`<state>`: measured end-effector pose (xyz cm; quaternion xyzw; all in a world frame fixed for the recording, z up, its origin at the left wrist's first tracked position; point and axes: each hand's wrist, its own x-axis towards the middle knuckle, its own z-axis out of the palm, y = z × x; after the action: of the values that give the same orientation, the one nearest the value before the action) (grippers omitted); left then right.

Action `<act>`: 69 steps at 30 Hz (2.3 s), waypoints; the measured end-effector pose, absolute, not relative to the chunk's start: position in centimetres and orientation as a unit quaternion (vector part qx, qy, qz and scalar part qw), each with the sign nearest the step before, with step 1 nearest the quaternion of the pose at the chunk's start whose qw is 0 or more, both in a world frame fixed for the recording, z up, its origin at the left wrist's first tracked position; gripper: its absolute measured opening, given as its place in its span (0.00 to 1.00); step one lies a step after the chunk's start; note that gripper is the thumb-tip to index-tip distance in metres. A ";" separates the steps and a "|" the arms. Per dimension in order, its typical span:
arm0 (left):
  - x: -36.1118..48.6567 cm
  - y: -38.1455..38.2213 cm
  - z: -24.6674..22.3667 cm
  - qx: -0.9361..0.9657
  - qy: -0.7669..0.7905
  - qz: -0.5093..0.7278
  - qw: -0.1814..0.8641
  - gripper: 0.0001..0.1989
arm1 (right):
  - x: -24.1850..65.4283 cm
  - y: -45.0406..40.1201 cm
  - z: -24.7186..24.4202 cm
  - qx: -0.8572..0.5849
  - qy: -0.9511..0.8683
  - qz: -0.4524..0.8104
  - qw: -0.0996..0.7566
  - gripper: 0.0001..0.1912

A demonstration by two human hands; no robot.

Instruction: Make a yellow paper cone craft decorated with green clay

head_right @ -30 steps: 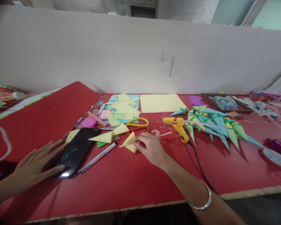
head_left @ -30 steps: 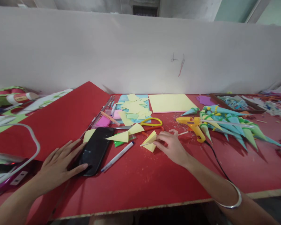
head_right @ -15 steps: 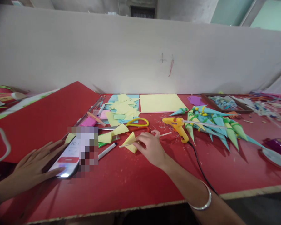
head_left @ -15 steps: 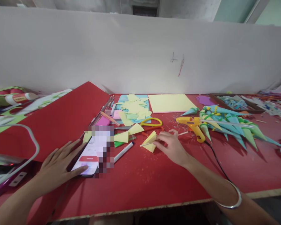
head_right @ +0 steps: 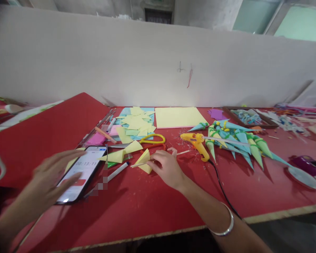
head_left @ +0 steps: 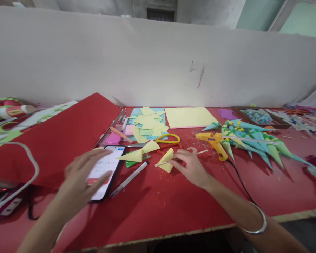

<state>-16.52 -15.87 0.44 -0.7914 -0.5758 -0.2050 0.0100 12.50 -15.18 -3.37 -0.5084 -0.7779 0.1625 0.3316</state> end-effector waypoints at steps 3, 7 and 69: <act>-10.7 -15.5 1.3 -0.807 -0.531 -0.225 -0.129 0.21 | 12.5 -15.2 -3.2 -0.507 -0.765 0.182 0.352 0.09; -5.4 -13.8 0.6 -0.792 -0.458 -0.247 -0.319 0.20 | 12.6 -15.2 -3.1 -0.498 -0.755 0.189 0.384 0.07; -4.0 -13.6 -1.4 -0.855 -0.516 -0.054 0.004 0.20 | 12.2 -15.4 -3.7 -0.521 -0.790 0.026 0.323 0.11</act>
<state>-4.03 -13.63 -1.40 -0.8550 -0.5158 -0.0543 0.0044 12.17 -15.43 -3.68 -0.5207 -0.7900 0.0255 0.3229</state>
